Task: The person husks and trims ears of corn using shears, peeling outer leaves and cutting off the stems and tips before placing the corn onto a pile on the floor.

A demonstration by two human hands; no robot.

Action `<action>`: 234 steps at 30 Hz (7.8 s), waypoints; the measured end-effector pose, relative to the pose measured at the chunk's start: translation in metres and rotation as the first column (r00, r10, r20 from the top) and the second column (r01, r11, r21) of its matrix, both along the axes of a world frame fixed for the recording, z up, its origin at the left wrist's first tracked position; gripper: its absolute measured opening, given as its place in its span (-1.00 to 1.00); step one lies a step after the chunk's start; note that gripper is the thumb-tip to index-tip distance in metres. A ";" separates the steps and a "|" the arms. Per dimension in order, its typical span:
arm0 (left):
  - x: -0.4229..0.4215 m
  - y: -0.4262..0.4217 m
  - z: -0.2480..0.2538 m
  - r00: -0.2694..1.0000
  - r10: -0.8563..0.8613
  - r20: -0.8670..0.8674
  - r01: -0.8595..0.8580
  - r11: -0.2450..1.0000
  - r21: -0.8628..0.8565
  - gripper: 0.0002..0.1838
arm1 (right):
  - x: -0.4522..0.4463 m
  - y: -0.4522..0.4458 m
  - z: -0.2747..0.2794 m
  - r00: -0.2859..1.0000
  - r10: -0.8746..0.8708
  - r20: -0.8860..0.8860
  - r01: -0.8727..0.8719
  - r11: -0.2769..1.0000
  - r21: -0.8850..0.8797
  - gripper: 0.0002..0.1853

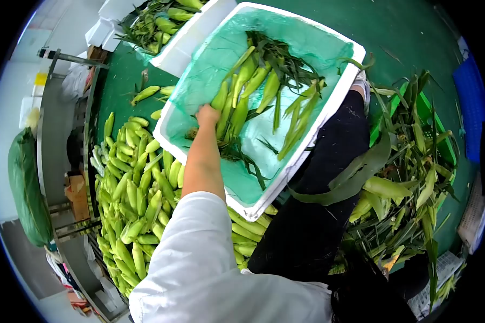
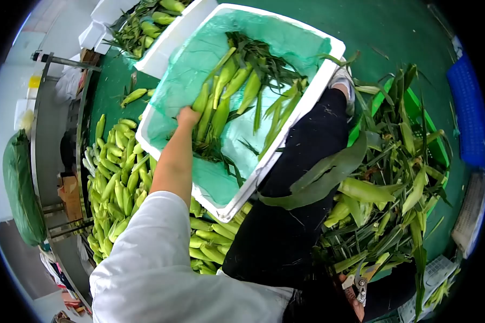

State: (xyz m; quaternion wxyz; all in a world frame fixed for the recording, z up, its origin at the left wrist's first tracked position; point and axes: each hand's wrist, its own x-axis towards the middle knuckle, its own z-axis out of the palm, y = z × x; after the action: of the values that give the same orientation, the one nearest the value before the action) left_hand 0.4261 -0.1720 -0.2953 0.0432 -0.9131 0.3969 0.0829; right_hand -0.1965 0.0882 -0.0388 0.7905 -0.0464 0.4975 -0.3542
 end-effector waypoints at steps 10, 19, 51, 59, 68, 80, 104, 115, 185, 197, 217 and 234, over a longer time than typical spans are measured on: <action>-0.068 0.038 0.020 0.906 -0.150 -0.395 0.132 0.989 -0.073 -0.10 | 0.015 0.000 -0.011 0.998 -0.055 0.033 0.060 0.979 -0.195 -0.15; -0.292 0.087 0.329 0.466 -0.610 -0.641 0.368 0.792 -0.486 -0.16 | 0.029 -0.086 0.053 0.427 -0.064 -0.902 -0.776 0.486 -0.402 -0.10; -0.464 0.151 0.336 -0.403 0.129 -0.906 0.395 0.918 -0.045 -0.26 | -0.093 -0.064 0.018 0.814 -0.547 -0.197 0.264 0.649 -0.713 -0.53; -0.458 0.123 0.325 -0.258 -0.630 -0.732 -0.201 0.776 -0.597 -0.26 | -0.092 -0.042 0.101 0.869 -0.459 -0.184 0.141 0.586 -0.798 -0.45; -0.487 0.143 0.315 -0.111 -0.896 -0.430 -0.226 0.444 -0.867 -0.35 | -0.022 -0.015 0.041 0.990 0.134 -0.049 -0.139 0.824 -0.549 -0.27; -0.490 0.179 0.298 -0.295 -0.410 -0.863 -0.543 0.815 -0.202 -0.43 | -0.029 -0.027 0.016 0.962 -0.141 -0.233 -0.034 0.786 -0.617 -0.62; -0.497 0.172 0.282 -0.536 0.136 -0.834 -0.158 0.954 0.257 -0.27 | -0.032 -0.021 0.055 0.938 -0.345 -0.027 0.294 0.835 -0.465 -0.63; -0.488 0.198 0.312 0.126 -0.747 -0.653 0.377 0.645 -0.665 -0.81 | -0.007 -0.009 0.057 0.830 -0.445 -0.337 0.194 0.796 -0.574 -0.69; -0.444 0.193 0.290 -0.576 -0.478 -0.664 -0.487 0.852 -0.191 -0.31 | 0.011 -0.028 0.035 0.913 -0.407 -0.028 0.352 0.819 -0.453 -0.51; 0.026 0.379 0.205 0.500 0.132 -0.856 -0.858 -0.057 -0.510 -0.66 | -0.118 -0.170 -0.114 0.580 0.030 -0.814 -0.462 0.835 -0.299 -0.53; 0.006 0.046 -0.099 0.916 0.337 -0.217 -0.340 0.940 0.026 -0.33 | -0.076 -0.055 -0.158 0.424 0.250 -0.871 -0.603 0.795 -0.065 -0.40; -0.229 0.139 0.284 0.538 -0.370 -0.758 -0.206 0.814 -0.543 -0.44 | 0.007 -0.057 0.035 0.932 0.138 -0.336 -0.287 0.845 -0.451 -0.07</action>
State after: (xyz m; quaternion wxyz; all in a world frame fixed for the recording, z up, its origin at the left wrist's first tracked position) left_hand 0.1975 -0.0328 -0.0114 -0.4249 -0.7057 0.4179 0.3832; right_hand -0.1893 0.0313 -0.0037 0.7051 -0.3532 0.4930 -0.3675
